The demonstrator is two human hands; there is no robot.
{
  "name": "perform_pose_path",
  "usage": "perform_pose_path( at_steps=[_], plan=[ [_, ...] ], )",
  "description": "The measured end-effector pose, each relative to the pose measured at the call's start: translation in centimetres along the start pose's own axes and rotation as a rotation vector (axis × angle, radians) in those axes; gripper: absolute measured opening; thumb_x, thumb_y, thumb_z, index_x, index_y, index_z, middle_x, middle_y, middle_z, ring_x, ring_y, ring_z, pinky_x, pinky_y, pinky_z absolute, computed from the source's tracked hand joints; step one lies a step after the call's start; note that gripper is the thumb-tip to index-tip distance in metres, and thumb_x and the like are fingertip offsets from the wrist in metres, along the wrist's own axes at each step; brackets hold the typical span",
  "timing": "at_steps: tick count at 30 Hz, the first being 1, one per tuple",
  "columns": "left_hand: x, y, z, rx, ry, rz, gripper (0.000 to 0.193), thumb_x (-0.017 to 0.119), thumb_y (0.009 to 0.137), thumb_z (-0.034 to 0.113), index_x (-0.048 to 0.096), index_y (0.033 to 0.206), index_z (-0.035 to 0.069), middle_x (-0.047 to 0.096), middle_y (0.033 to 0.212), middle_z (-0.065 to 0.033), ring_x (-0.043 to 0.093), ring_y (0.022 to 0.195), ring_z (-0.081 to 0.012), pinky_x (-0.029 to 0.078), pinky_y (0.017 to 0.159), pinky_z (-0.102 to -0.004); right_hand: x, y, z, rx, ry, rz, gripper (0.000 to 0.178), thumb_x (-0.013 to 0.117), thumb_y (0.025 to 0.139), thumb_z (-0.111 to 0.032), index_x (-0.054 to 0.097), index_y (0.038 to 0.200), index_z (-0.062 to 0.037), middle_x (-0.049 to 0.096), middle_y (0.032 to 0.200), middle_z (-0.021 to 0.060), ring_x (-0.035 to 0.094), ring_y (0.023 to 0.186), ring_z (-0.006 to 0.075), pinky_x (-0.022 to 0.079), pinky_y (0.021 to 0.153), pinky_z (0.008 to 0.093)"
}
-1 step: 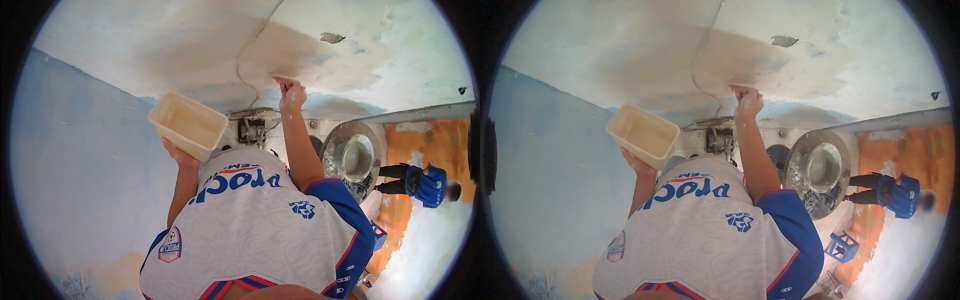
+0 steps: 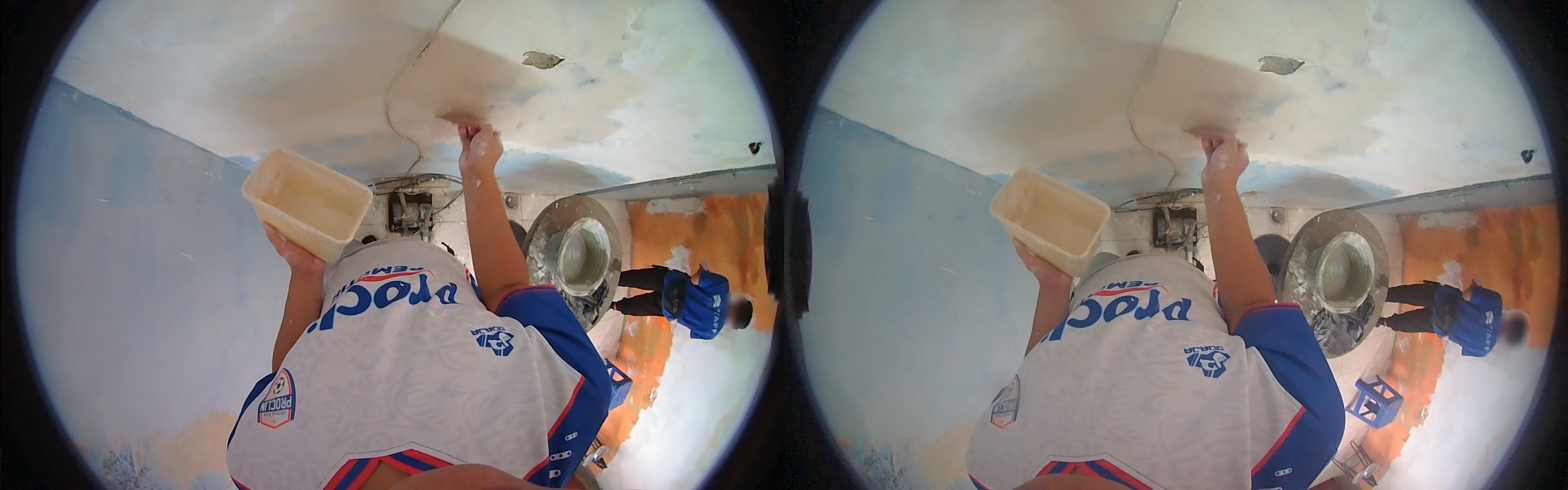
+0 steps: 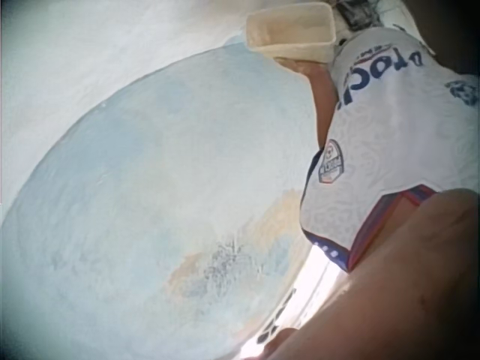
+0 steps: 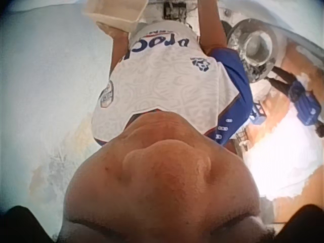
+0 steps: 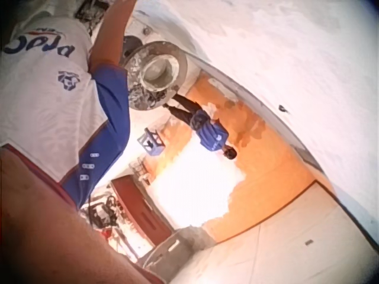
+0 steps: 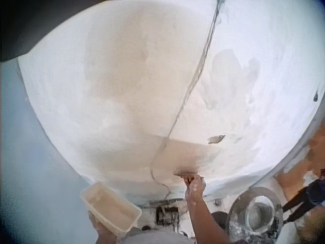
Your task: The person applies plaster to a ceiling crack using a putty knife, repeatedly loading the tool from a plastic container held in the other hand.
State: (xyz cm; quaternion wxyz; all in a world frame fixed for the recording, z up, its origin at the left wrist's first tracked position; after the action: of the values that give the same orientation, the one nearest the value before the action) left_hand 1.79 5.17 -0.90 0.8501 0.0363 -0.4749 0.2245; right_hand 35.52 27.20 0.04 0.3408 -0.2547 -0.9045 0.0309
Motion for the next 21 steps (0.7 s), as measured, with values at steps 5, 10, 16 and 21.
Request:
perform_pose_path(
  at_steps=[5,10,16,21],
  plan=[
    [-1.1,-0.2,-0.1,-0.003,0.007,0.088,0.071,0.039,0.1,0.063,0.032,0.154,0.018,0.041,0.153,-0.0078,0.044,0.138,-0.0303,0.042,0.112,-0.0455,5.5,-4.8,-8.6,-0.11,0.05,-0.252,0.021,0.049,0.091,-0.008,0.061,0.076,0.0,0.069,0.082,0.0153,0.061,0.068,0.0208,0.047,0.063,0.0291],
    [-0.4,0.0,0.0,0.01,0.031,0.074,0.071,0.039,0.1,0.064,0.032,0.154,0.018,0.041,0.154,-0.0075,0.044,0.138,-0.0302,0.041,0.113,-0.0462,-2.1,-5.1,-5.3,-0.077,-0.109,-0.276,0.021,0.05,0.094,-0.012,0.059,0.078,-0.0021,0.069,0.083,0.0135,0.062,0.067,0.0204,0.053,0.067,0.0255],
    [-0.6,0.9,-1.6,-0.131,-0.021,0.024,0.073,0.04,0.099,0.065,0.032,0.154,0.018,0.041,0.154,-0.0079,0.043,0.138,-0.0302,0.041,0.113,-0.046,-3.0,3.8,-2.4,0.016,0.121,0.034,0.004,0.056,0.093,-0.007,0.056,0.092,-0.0039,0.053,0.073,0.0039,0.059,0.069,0.0167,0.055,0.062,0.0325],
    [0.3,0.5,-1.5,-0.066,0.056,0.051,0.073,0.04,0.099,0.066,0.032,0.154,0.018,0.041,0.154,-0.0078,0.043,0.138,-0.0302,0.041,0.113,-0.0455,4.5,-2.5,-12.4,-0.081,0.128,-0.191,0.013,0.052,0.094,-0.01,0.058,0.088,-0.0006,0.061,0.076,0.0094,0.06,0.069,0.0209,0.052,0.06,0.0322]
  ],
)
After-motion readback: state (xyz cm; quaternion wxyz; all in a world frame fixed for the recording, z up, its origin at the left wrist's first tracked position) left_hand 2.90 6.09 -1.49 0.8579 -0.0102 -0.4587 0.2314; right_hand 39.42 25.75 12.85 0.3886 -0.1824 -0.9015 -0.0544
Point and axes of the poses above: each hand's wrist, its own y-axis towards the middle knuckle, its own x-axis out of the palm, z = x × y, the point moved 5 cm from there along y, towards the middle knuckle
